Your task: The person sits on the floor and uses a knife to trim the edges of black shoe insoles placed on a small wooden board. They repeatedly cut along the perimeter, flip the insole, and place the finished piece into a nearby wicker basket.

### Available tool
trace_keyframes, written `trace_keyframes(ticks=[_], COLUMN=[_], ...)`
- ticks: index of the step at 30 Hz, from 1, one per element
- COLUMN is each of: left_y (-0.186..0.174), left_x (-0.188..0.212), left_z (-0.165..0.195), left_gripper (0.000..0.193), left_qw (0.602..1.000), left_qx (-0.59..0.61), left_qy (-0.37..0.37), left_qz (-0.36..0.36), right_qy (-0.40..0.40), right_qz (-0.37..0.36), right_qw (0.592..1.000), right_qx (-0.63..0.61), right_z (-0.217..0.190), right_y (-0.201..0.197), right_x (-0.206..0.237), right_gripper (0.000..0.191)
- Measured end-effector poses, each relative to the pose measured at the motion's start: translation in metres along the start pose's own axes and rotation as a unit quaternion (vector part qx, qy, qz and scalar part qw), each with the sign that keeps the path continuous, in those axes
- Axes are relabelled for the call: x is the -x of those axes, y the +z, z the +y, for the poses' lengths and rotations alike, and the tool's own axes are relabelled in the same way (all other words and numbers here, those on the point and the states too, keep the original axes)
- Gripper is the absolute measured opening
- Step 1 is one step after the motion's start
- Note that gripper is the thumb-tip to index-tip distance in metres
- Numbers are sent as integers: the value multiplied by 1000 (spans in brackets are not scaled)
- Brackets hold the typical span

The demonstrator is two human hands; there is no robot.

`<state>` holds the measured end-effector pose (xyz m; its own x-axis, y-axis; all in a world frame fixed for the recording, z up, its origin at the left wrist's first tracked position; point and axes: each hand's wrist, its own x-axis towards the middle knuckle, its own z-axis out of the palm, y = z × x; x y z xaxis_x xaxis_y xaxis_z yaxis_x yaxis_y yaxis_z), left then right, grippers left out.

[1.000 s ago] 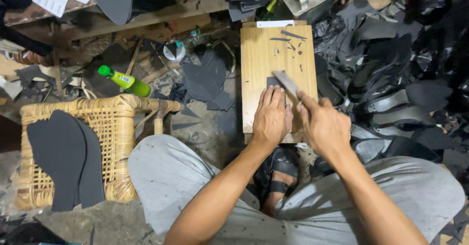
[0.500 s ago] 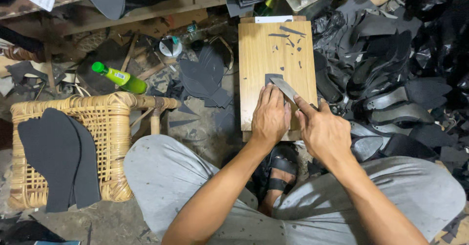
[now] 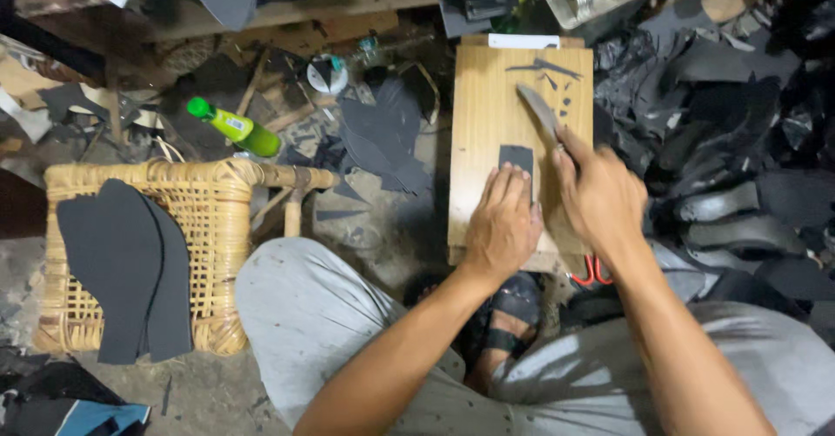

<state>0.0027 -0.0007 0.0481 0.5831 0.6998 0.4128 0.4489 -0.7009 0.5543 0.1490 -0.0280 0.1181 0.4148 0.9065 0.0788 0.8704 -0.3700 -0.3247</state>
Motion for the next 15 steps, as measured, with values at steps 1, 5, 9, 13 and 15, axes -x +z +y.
trace_keyframes(ticks=[1, 5, 9, 13, 15], left_y=[0, -3, -6, -4, -1], left_x=[-1, 0, 2, 2, 3], left_z=[0, 2, 6, 6, 5], left_gripper=[49, 50, 44, 43, 43], left_qw=[1000, 1000, 1000, 1000, 1000], left_qx=[-4, -2, 21, 6, 10], left_qy=[5, 10, 3, 4, 2], left_qz=[2, -4, 9, 16, 15], right_qy=[3, 20, 5, -27, -33], right_qz=[1, -47, -66, -52, -48], right_qw=[1000, 999, 997, 996, 995], right_qx=[-5, 8, 47, 72, 83], right_z=[-1, -10, -17, -15, -13], right_y=[-4, -28, -39, -34, -29], right_x=[14, 57, 71, 70, 70], right_gripper=[39, 42, 40, 39, 38])
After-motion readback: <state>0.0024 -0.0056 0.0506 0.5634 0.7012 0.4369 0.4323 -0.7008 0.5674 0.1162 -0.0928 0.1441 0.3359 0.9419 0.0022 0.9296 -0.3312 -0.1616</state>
